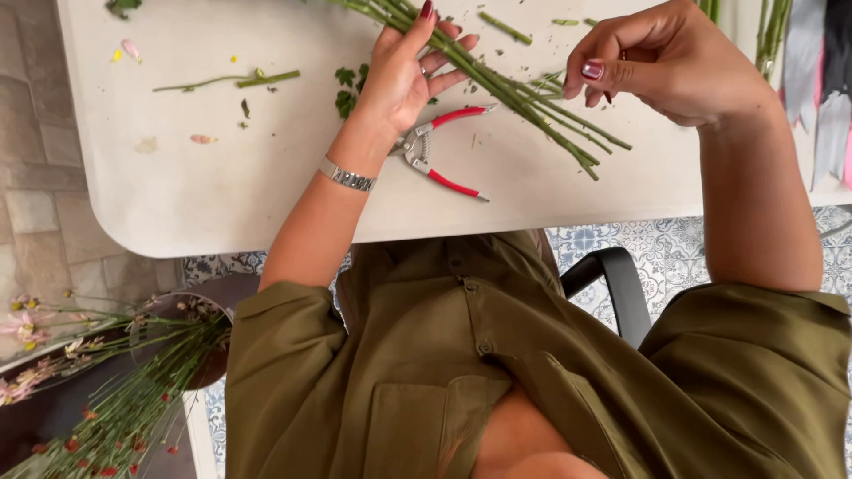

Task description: The person trims stems using shears and secures the bunch with tape.

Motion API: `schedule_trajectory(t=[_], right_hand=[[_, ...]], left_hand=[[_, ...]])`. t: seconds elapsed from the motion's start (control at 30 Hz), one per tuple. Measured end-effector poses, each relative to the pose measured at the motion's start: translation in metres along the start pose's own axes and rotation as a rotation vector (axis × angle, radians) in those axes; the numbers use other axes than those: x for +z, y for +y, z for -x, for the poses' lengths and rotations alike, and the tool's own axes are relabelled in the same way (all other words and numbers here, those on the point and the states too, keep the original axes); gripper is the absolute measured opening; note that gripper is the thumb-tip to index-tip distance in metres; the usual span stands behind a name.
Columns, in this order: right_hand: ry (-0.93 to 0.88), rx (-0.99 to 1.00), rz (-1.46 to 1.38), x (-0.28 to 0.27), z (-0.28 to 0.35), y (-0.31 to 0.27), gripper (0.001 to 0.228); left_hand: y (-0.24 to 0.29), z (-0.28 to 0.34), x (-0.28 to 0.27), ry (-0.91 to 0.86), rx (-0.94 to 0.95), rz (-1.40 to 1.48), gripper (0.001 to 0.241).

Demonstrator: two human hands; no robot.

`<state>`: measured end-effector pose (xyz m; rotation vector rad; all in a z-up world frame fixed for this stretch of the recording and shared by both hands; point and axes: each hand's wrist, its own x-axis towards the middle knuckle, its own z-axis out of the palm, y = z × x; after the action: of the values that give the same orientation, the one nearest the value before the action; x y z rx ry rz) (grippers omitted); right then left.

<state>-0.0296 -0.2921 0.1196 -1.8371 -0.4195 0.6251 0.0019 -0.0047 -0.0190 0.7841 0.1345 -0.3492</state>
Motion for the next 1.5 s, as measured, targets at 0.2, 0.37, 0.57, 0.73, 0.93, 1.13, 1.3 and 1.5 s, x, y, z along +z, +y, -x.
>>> schedule_trajectory(t=[0.2, 0.37, 0.57, 0.73, 0.93, 1.13, 1.3, 1.5], right_hand=[[-0.095, -0.002, -0.116, 0.030, -0.010, -0.006, 0.018], [-0.032, 0.117, 0.066, 0.053, -0.022, -0.019, 0.030], [0.011, 0.153, 0.147, 0.058, -0.027, -0.021, 0.034], [0.030, 0.140, 0.221, 0.054, -0.029, -0.019, 0.037], [0.055, 0.147, 0.298, 0.046, -0.027, -0.015, 0.026], [0.065, 0.126, 0.120, 0.042, -0.025, -0.003, 0.027], [0.019, 0.069, -0.106, 0.053, -0.027, -0.005, 0.021], [0.060, 0.100, 0.223, 0.064, -0.036, -0.023, 0.030]], left_hand=[[-0.001, -0.001, 0.002, 0.023, -0.003, 0.033, 0.015], [-0.002, 0.001, 0.003, -0.028, 0.064, -0.058, 0.017], [-0.005, 0.001, 0.005, -0.010, 0.093, -0.061, 0.019], [-0.002, 0.003, 0.004, -0.011, 0.067, -0.024, 0.020], [-0.003, 0.003, 0.002, -0.008, 0.042, 0.002, 0.016], [-0.005, 0.001, 0.001, -0.001, 0.033, 0.001, 0.016], [-0.007, 0.000, 0.005, 0.023, 0.067, -0.008, 0.020], [-0.003, 0.008, 0.010, 0.036, 0.086, -0.043, 0.018]])
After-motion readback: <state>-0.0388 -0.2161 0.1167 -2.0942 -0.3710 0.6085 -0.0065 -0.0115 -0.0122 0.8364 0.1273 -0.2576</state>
